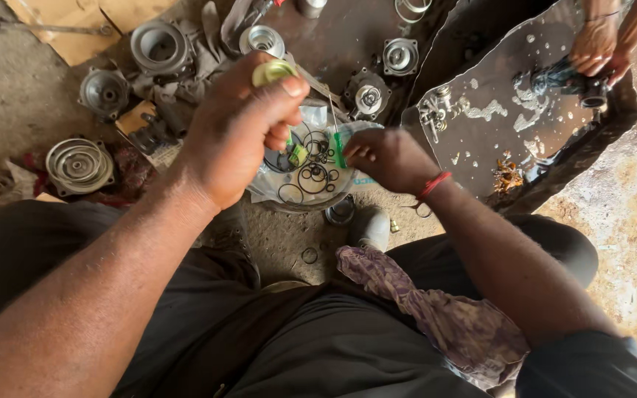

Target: The person assembles a mechanical component by inserting a spring and a small metal piece into a cylindrical housing. They use a screwdriver to adjust internal parts and pliers to secure a clip, while other disassembled parts and tools are scattered on the floor.

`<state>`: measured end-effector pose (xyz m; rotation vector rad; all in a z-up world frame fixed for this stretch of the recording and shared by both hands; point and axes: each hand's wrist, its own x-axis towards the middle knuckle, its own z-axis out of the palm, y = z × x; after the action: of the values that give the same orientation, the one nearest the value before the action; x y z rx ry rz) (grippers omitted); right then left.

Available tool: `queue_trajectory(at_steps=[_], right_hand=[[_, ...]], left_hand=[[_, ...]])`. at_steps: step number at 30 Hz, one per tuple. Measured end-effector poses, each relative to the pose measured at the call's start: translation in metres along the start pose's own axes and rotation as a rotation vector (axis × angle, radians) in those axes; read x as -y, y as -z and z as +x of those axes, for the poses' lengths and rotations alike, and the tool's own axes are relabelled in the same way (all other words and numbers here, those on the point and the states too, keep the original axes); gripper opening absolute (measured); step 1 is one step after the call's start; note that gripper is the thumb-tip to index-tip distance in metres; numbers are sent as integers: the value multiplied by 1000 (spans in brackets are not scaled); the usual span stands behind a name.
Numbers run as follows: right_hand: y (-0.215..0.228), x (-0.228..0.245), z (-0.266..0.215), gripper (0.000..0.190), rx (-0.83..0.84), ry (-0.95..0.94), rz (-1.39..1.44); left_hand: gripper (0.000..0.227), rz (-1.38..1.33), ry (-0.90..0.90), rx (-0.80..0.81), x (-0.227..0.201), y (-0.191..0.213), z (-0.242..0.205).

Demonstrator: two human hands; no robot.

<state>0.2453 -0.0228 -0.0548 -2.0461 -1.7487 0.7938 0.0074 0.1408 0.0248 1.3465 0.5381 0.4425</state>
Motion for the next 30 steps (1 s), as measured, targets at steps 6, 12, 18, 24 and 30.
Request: queue_trajectory(at_steps=[6, 12, 18, 24, 30], right_hand=[[-31, -19, 20, 9, 66, 146, -211], [-33, -28, 34, 4, 85, 128, -369], [-47, -23, 31, 8, 111, 136, -406], [-57, -24, 28, 15, 120, 118, -488], [-71, -25, 18, 12, 114, 69, -546]], left_hand=[[29, 54, -81, 113, 30, -2, 24], [29, 117, 45, 67, 53, 6, 50], [35, 400, -121, 91, 62, 12, 56], [34, 461, -46, 61, 68, 6, 57], [16, 371, -17, 164, 70, 0, 52]])
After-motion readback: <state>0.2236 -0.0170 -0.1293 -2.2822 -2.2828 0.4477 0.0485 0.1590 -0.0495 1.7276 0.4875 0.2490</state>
